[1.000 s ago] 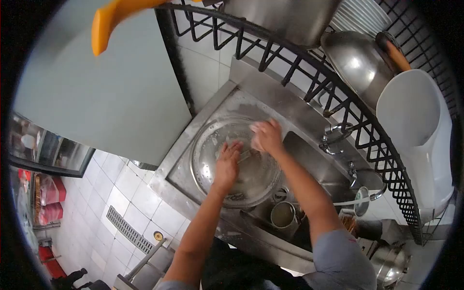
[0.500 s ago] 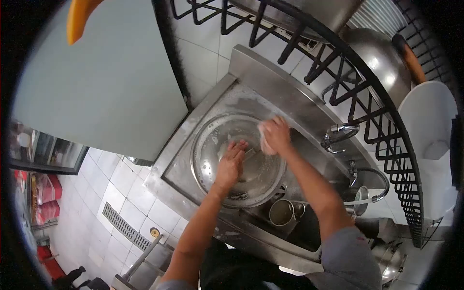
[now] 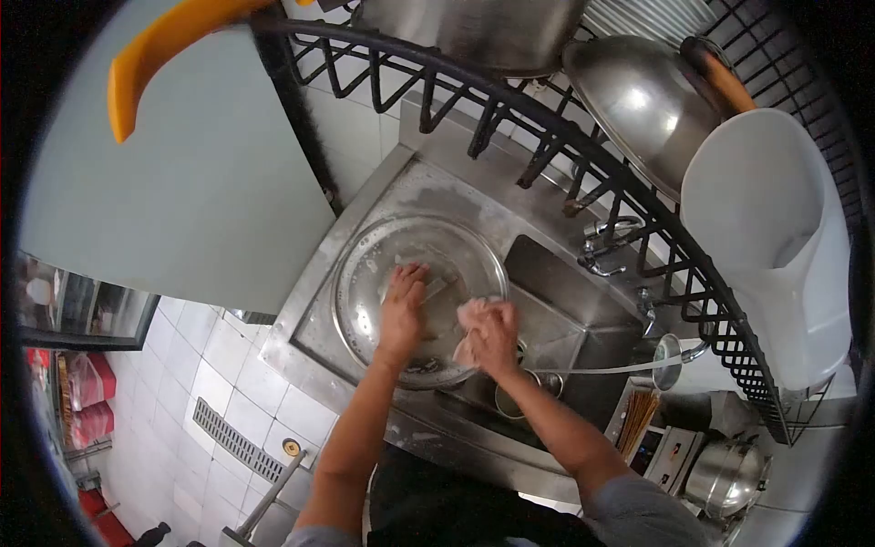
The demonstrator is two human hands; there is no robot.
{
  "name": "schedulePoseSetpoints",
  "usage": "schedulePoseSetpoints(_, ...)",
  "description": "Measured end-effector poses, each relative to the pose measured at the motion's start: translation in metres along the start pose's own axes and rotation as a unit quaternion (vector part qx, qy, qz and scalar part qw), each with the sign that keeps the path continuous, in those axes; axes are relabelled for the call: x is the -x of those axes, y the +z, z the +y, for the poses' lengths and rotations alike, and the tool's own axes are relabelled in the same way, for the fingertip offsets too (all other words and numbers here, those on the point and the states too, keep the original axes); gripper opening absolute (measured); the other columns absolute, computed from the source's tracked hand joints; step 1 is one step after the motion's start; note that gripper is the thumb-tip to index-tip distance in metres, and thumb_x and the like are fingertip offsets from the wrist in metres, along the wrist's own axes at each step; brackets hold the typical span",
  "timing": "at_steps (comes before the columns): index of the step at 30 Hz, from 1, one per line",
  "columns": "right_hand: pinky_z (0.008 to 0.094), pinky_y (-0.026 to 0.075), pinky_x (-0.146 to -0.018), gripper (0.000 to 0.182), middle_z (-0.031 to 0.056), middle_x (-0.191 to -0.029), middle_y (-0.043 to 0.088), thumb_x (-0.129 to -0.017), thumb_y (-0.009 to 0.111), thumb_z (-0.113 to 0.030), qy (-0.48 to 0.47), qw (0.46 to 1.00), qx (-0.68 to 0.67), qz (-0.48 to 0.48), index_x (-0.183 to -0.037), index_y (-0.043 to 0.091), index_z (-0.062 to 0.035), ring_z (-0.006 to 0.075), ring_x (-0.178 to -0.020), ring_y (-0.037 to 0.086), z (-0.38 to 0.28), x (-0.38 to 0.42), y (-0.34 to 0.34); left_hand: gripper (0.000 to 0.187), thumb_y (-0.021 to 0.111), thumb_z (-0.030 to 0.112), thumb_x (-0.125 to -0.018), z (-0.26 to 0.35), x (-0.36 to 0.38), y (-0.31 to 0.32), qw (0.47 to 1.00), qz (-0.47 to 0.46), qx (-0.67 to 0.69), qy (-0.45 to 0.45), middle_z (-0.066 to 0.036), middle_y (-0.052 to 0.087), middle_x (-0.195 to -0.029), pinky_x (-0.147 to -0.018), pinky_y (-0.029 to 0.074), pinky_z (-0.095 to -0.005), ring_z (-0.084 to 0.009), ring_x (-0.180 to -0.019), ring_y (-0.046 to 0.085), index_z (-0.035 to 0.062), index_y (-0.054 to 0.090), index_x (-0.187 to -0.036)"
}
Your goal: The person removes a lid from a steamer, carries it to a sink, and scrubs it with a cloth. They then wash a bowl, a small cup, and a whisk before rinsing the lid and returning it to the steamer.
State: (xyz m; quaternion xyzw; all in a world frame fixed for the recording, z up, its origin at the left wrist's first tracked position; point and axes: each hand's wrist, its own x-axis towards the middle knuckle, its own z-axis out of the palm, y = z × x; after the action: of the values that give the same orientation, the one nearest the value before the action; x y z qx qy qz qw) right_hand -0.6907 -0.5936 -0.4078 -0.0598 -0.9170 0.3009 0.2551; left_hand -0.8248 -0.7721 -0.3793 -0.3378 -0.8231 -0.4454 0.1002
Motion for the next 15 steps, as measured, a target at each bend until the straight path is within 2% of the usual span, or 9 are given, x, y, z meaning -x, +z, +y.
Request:
schedulePoseSetpoints(1, 0.0472, 0.041, -0.086, 0.026, 0.0125, -0.108, 0.053, -0.08, 0.066, -0.013, -0.001, 1.0, -0.002, 0.002, -0.105, 0.062, -0.0081, 0.0333, -0.1, 0.05, 0.005, -0.004, -0.001, 0.04, 0.047, 0.0, -0.079, -0.001, 0.0, 0.001, 1.0, 0.0, -0.002, 0.002, -0.017, 0.062, -0.126, -0.115, 0.031, -0.0526, -0.0367, -0.126, 0.053, -0.003, 0.061, -0.116)
schedulePoseSetpoints(3, 0.0484, 0.04, -0.088, 0.028, 0.0128, -0.107, 0.051, -0.08, 0.068, -0.016, -0.118, 0.991, -0.032, -0.057, -0.105, 0.061, -0.0078, 0.0341, -0.101, 0.05, 0.024, -0.022, 0.004, 0.041, 0.047, -0.002, -0.078, -0.008, 0.002, 0.003, 0.999, -0.016, 0.04, -0.009, -0.017, 0.061, -0.127, -0.115, 0.031, -0.0517, -0.0366, -0.127, 0.052, -0.0029, 0.061, -0.117)
schedulePoseSetpoints(4, 0.0472, 0.039, -0.09, 0.028, 0.0119, -0.106, 0.054, -0.078, 0.071, -0.017, 0.024, 0.999, -0.038, -0.026, -0.103, 0.062, -0.0087, 0.0341, -0.102, 0.05, 0.027, -0.045, 0.006, 0.041, 0.047, -0.002, -0.078, -0.005, 0.003, 0.002, 0.999, -0.023, 0.039, -0.013, -0.017, 0.061, -0.127, -0.115, 0.031, -0.0517, -0.0366, -0.127, 0.052, -0.0029, 0.061, -0.117)
schedulePoseSetpoints(7, 0.0468, 0.038, -0.092, 0.027, 0.0118, -0.106, 0.055, -0.079, 0.071, -0.02, 0.026, 0.999, 0.034, 0.006, -0.103, 0.064, -0.0099, 0.0344, -0.103, 0.051, 0.032, -0.089, 0.022, 0.041, 0.046, -0.004, -0.078, 0.001, 0.004, -0.004, 0.999, -0.029, 0.031, -0.015, -0.016, 0.061, -0.128, -0.116, 0.03, -0.0509, -0.0364, -0.128, 0.051, -0.0032, 0.06, -0.117)
schedulePoseSetpoints(8, 0.0474, 0.04, -0.088, 0.025, 0.012, -0.107, 0.056, -0.079, 0.07, -0.019, 0.028, 0.995, 0.095, -0.004, -0.102, 0.064, -0.0094, 0.0341, -0.103, 0.051, 0.011, -0.075, 0.019, 0.043, 0.046, -0.006, -0.077, -0.002, 0.004, -0.001, 0.999, -0.031, 0.025, -0.02, -0.016, 0.061, -0.128, -0.116, 0.03, -0.0508, -0.0365, -0.128, 0.051, -0.0026, 0.06, -0.117)
schedulePoseSetpoints(9, 0.0474, 0.04, -0.088, 0.025, 0.012, -0.107, 0.056, -0.079, 0.07, -0.019, 0.024, 0.995, 0.098, 0.0, -0.102, 0.064, -0.0094, 0.0341, -0.103, 0.051, -0.009, -0.057, 0.013, 0.044, 0.046, -0.008, -0.076, -0.003, 0.0, 0.002, 0.999, -0.029, 0.02, -0.025, -0.016, 0.061, -0.128, -0.116, 0.03, -0.0507, -0.0366, -0.129, 0.051, -0.002, 0.06, -0.118)
schedulePoseSetpoints(11, 0.0489, 0.041, -0.084, 0.026, 0.0119, -0.107, 0.056, -0.079, 0.07, -0.017, -0.102, 0.991, -0.009, -0.082, -0.102, 0.063, -0.009, 0.0345, -0.102, 0.051, -0.038, -0.016, 0.001, 0.045, 0.047, -0.007, -0.074, 0.001, -0.001, 0.001, 0.999, -0.032, 0.014, -0.022, -0.016, 0.061, -0.128, -0.116, 0.031, -0.0502, -0.0353, -0.128, 0.051, -0.0024, 0.06, -0.117)
schedulePoseSetpoints(13, 0.0489, 0.041, -0.083, 0.024, 0.0117, -0.108, 0.056, -0.078, 0.07, -0.016, -0.086, 0.993, -0.027, -0.08, -0.1, 0.063, -0.0092, 0.0346, -0.103, 0.051, 0.008, -0.027, 0.014, 0.046, 0.048, -0.006, -0.073, -0.001, -0.002, -0.003, 0.999, -0.034, 0.002, -0.014, -0.017, 0.06, -0.127, -0.115, 0.032, -0.0498, -0.034, -0.128, 0.051, -0.0028, 0.06, -0.117)
schedulePoseSetpoints(15, 0.0489, 0.042, -0.083, 0.022, 0.0114, -0.109, 0.056, -0.077, 0.07, -0.016, -0.067, 0.994, -0.043, -0.077, -0.097, 0.064, -0.0093, 0.0347, -0.104, 0.051, 0.032, -0.059, 0.024, 0.044, 0.05, -0.004, -0.075, -0.004, -0.001, -0.006, 0.998, -0.062, 0.014, 0.009, -0.018, 0.057, -0.13, -0.117, 0.029, -0.0495, -0.0342, -0.131, 0.048, -0.0038, 0.057, -0.118)
